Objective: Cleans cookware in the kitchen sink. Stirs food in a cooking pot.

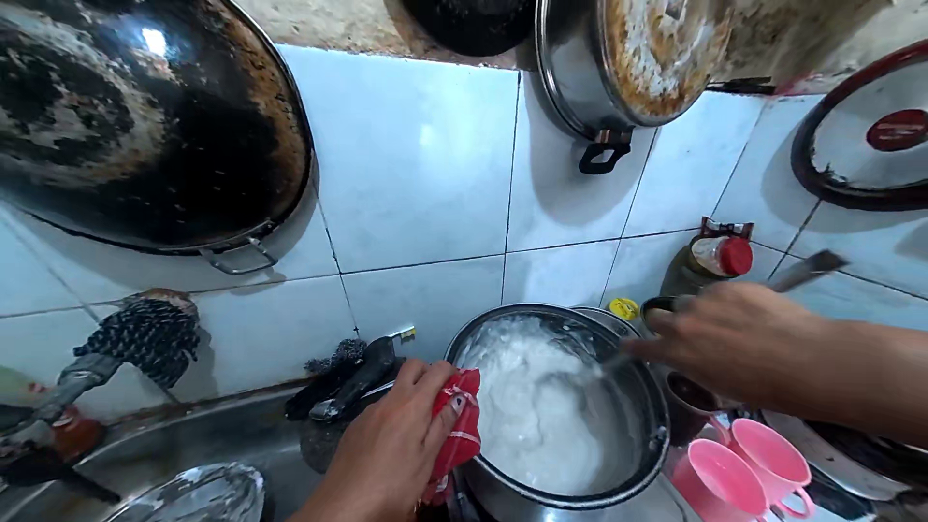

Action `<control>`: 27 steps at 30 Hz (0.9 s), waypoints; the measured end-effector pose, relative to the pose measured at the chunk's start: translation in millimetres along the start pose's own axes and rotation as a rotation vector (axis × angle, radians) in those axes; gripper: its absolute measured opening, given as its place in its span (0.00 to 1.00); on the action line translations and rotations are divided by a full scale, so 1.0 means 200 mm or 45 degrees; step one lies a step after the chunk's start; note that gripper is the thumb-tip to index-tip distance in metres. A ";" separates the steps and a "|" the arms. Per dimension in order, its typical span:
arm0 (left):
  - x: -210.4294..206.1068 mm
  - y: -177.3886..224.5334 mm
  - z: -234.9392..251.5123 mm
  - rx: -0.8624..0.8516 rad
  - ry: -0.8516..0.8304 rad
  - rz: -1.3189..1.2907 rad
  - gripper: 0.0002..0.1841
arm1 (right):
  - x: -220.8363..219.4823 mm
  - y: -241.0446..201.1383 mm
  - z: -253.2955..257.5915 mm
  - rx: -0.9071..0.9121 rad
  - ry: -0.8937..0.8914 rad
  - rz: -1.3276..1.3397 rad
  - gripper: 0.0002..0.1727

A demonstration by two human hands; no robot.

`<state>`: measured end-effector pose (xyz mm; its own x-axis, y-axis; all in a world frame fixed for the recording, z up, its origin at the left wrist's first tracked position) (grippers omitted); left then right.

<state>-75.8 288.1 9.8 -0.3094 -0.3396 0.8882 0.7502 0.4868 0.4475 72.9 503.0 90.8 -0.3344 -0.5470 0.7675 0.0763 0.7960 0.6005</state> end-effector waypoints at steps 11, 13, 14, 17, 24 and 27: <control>-0.01 0.05 -0.10 -0.160 0.189 -0.072 0.27 | 0.21 -0.24 0.10 0.208 0.662 -0.481 0.20; -0.03 0.05 -0.11 -0.151 0.181 -0.071 0.28 | 0.10 -0.23 0.10 0.188 0.378 -0.436 0.18; -0.03 0.05 -0.11 -0.139 0.171 -0.077 0.28 | 0.06 -0.22 0.07 0.173 0.231 -0.377 0.14; -0.04 0.05 -0.12 -0.140 0.183 -0.100 0.28 | 0.10 -0.17 -0.03 0.088 -0.215 -0.167 0.07; -0.06 0.05 -0.13 -0.127 0.244 -0.150 0.30 | 0.08 -0.17 0.02 0.085 -0.503 0.356 0.14; -0.04 0.05 -0.14 -0.092 0.250 -0.146 0.29 | 0.06 -0.13 0.07 0.006 -0.309 0.462 0.17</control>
<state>-49.7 273.5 3.7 -0.2804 -0.5430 0.7916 0.7589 0.3795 0.5292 54.4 479.4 80.7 -0.4979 -0.1550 0.8533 0.2258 0.9268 0.3001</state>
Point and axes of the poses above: each hand's wrist, its own z-axis towards the middle knuckle, its own x-axis out of the back of the hand, y = z × x, the point moved 8 cm from there along z, towards the middle knuckle, and after that the axes turned 7 degrees about -x, right-handed, at the moved point
